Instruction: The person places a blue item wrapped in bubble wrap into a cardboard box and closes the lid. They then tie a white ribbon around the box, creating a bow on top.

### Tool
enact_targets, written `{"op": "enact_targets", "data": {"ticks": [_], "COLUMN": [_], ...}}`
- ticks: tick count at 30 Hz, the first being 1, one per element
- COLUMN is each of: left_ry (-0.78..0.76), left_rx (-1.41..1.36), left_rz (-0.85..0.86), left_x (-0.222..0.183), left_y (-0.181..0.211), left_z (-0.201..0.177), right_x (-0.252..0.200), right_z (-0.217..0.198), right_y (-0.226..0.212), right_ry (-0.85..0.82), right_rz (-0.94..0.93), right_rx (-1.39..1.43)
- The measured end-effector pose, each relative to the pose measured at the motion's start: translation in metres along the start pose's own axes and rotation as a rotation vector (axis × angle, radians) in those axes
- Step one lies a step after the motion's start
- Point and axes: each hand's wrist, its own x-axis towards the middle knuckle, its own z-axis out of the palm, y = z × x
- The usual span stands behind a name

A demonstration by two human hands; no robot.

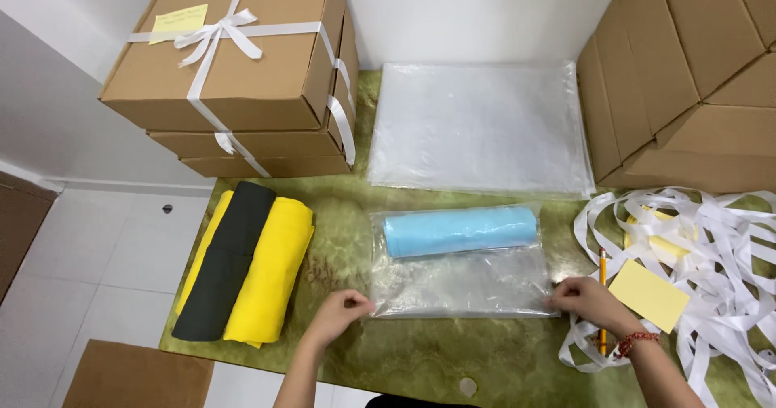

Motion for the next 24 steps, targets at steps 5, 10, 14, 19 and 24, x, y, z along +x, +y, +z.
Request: {"op": "enact_targets", "data": {"ticks": [5,10,14,19,24], "left_ry": [0.26,0.23,0.27,0.295,0.425], "left_rx": [-0.189,-0.519,-0.416,-0.411,-0.357], "left_rz": [0.13,0.241,0.164,0.069,0.069], "left_x": [0.048,0.054,0.077,0.097,0.164], "left_y": [0.025,0.088,0.095,0.09,0.043], "left_z": [0.008,0.014,0.02,0.028,0.052], "right_x": [0.029,0.058,0.072,0.087,0.087], "right_z": [-0.009,-0.002,0.003,-0.008,-0.002], "right_y": [-0.049,-0.096,-0.103,-0.093,-0.093], "right_ry": [0.294,0.319,0.181,0.077,0.236], "right_rz": [-0.175,-0.215,-0.162,-0.17,-0.227], "right_rx": [-0.015,0.277,0.563,0.489,0.198]}}
